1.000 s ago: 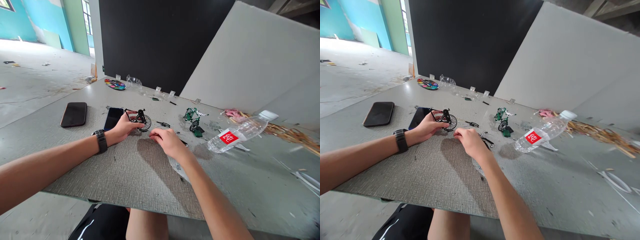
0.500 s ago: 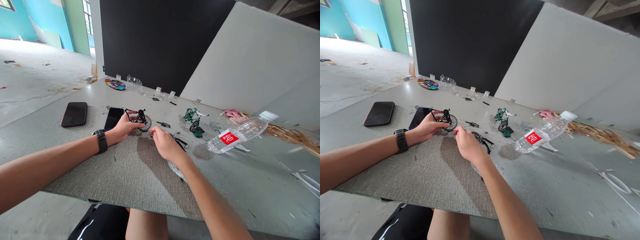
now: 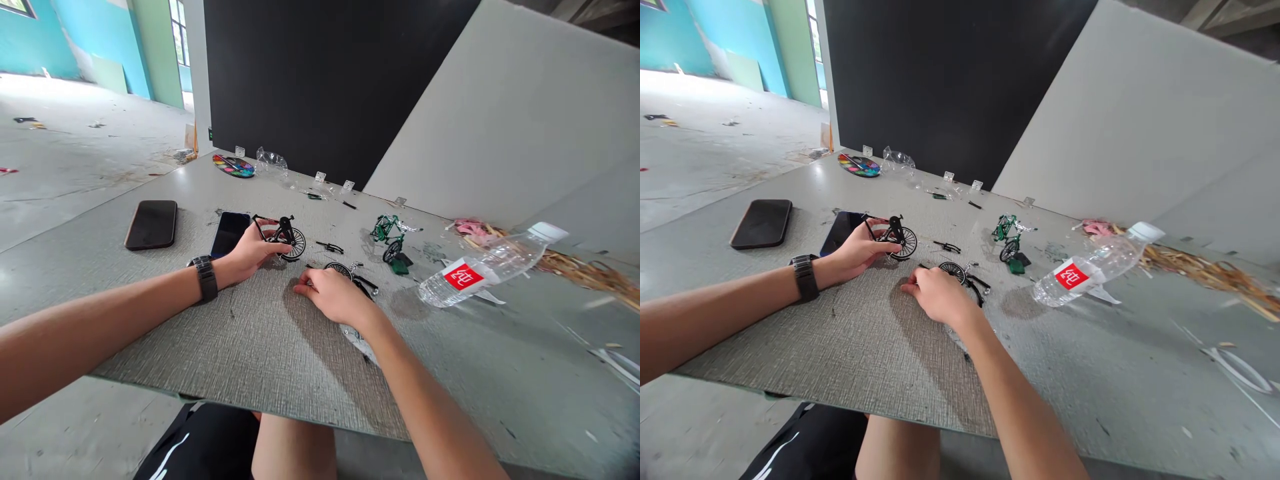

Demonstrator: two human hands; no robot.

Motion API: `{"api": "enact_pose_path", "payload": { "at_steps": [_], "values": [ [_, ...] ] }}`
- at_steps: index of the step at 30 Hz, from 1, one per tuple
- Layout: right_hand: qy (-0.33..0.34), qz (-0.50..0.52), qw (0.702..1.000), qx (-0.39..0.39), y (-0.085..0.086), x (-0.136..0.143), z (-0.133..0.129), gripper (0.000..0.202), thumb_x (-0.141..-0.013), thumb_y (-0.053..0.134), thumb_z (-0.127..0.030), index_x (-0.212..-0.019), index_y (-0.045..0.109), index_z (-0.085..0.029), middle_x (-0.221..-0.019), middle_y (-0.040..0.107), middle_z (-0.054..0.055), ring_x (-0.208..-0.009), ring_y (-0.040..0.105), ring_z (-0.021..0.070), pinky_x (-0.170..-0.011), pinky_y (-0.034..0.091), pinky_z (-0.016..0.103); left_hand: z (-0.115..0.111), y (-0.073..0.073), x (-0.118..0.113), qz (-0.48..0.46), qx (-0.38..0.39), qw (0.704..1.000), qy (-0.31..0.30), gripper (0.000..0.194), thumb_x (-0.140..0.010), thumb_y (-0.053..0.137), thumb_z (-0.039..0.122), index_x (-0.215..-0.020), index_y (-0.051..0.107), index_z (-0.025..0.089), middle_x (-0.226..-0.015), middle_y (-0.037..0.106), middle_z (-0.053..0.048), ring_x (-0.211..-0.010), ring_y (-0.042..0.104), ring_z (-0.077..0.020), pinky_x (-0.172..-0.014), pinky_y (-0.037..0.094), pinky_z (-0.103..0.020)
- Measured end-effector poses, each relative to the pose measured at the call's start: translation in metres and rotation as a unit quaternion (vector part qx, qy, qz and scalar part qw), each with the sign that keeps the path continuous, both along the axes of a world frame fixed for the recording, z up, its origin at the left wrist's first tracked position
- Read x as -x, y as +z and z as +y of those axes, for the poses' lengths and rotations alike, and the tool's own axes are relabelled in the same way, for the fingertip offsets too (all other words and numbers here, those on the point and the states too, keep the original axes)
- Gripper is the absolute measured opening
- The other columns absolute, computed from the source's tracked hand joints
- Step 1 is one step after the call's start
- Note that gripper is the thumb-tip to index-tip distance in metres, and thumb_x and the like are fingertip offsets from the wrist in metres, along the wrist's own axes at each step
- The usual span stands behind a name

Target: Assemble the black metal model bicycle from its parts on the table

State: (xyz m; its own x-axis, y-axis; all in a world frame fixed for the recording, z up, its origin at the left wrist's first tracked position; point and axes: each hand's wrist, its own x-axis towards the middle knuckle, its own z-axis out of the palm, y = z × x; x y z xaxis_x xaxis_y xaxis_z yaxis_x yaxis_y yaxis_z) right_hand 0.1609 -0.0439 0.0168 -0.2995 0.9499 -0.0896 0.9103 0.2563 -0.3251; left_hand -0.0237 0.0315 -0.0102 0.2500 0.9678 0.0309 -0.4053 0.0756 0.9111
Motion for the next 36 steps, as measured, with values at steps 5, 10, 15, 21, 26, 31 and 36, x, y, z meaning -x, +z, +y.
{"api": "enact_pose_path", "payload": {
  "at_steps": [5,10,15,21,26,31,36],
  "values": [
    [0.009,-0.009,1.0,-0.006,0.002,0.003,-0.001,0.021,-0.094,0.057,-0.04,-0.092,0.07,-0.023,-0.083,0.072,0.008,-0.072,0.063,0.0217,-0.061,0.036,0.032,0.0,0.001,0.0,-0.006,0.006,1.0,0.004,0.062,-0.055,0.082,-0.002,-0.105,0.051,0.019,-0.091,0.068,-0.001,-0.081,0.066,-0.0149,-0.067,0.049,-0.027],
    [-0.004,0.013,1.0,-0.005,0.008,0.0,-0.003,0.03,-0.092,0.057,-0.053,-0.094,0.063,-0.023,-0.076,0.067,0.004,-0.063,0.056,0.0178,-0.057,0.032,0.031,0.001,-0.001,0.001,-0.006,0.01,1.0,0.005,0.062,-0.055,0.084,0.0,-0.105,0.051,0.019,-0.094,0.067,-0.002,-0.078,0.065,-0.0146,-0.061,0.045,-0.027],
    [-0.031,0.074,0.995,-0.055,0.019,-0.008,-0.005,0.035,-0.103,0.03,-0.044,-0.094,0.055,-0.022,-0.083,0.068,0.005,-0.072,0.058,0.0177,-0.065,0.036,0.032,0.001,0.0,0.0,0.0,0.02,1.0,0.005,0.063,-0.056,0.084,0.0,-0.107,0.05,0.019,-0.091,0.068,-0.003,-0.08,0.065,-0.0159,-0.065,0.046,-0.028],
    [0.019,0.09,0.991,-0.097,0.023,-0.006,-0.003,0.022,-0.1,0.041,-0.029,-0.096,0.063,-0.023,-0.087,0.071,0.003,-0.078,0.062,0.0165,-0.072,0.042,0.031,0.002,-0.002,0.001,0.0,0.012,1.0,0.001,0.064,-0.057,0.085,0.002,-0.108,0.05,0.018,-0.091,0.069,-0.003,-0.079,0.065,-0.0156,-0.066,0.047,-0.028],
    [0.011,0.145,0.987,-0.068,0.019,-0.003,-0.003,0.012,-0.096,0.052,-0.029,-0.094,0.062,-0.023,-0.077,0.071,0.0,-0.06,0.057,0.0118,-0.06,0.041,0.027,0.002,-0.002,0.002,0.005,0.005,1.0,-0.002,0.063,-0.058,0.084,0.002,-0.109,0.049,0.018,-0.087,0.068,-0.002,-0.076,0.064,-0.0142,-0.063,0.044,-0.027],
    [0.053,0.122,0.982,-0.132,0.015,0.003,-0.002,0.012,-0.091,0.064,-0.027,-0.081,0.07,-0.022,-0.077,0.072,-0.001,-0.07,0.061,0.0132,-0.065,0.042,0.028,0.001,-0.001,0.001,0.003,0.009,1.0,0.005,0.064,-0.057,0.083,0.0,-0.109,0.049,0.019,-0.087,0.068,-0.001,-0.076,0.064,-0.0142,-0.064,0.044,-0.027],
    [0.071,0.13,0.987,-0.069,0.013,0.005,-0.002,0.02,-0.092,0.058,-0.017,-0.099,0.075,-0.023,-0.096,0.078,0.001,-0.086,0.07,0.0158,-0.078,0.049,0.03,0.002,-0.001,-0.001,-0.005,0.012,1.0,0.014,0.062,-0.056,0.082,-0.001,-0.105,0.05,0.019,-0.089,0.066,0.001,-0.078,0.064,-0.0132,-0.066,0.045,-0.027]
  ]
}}
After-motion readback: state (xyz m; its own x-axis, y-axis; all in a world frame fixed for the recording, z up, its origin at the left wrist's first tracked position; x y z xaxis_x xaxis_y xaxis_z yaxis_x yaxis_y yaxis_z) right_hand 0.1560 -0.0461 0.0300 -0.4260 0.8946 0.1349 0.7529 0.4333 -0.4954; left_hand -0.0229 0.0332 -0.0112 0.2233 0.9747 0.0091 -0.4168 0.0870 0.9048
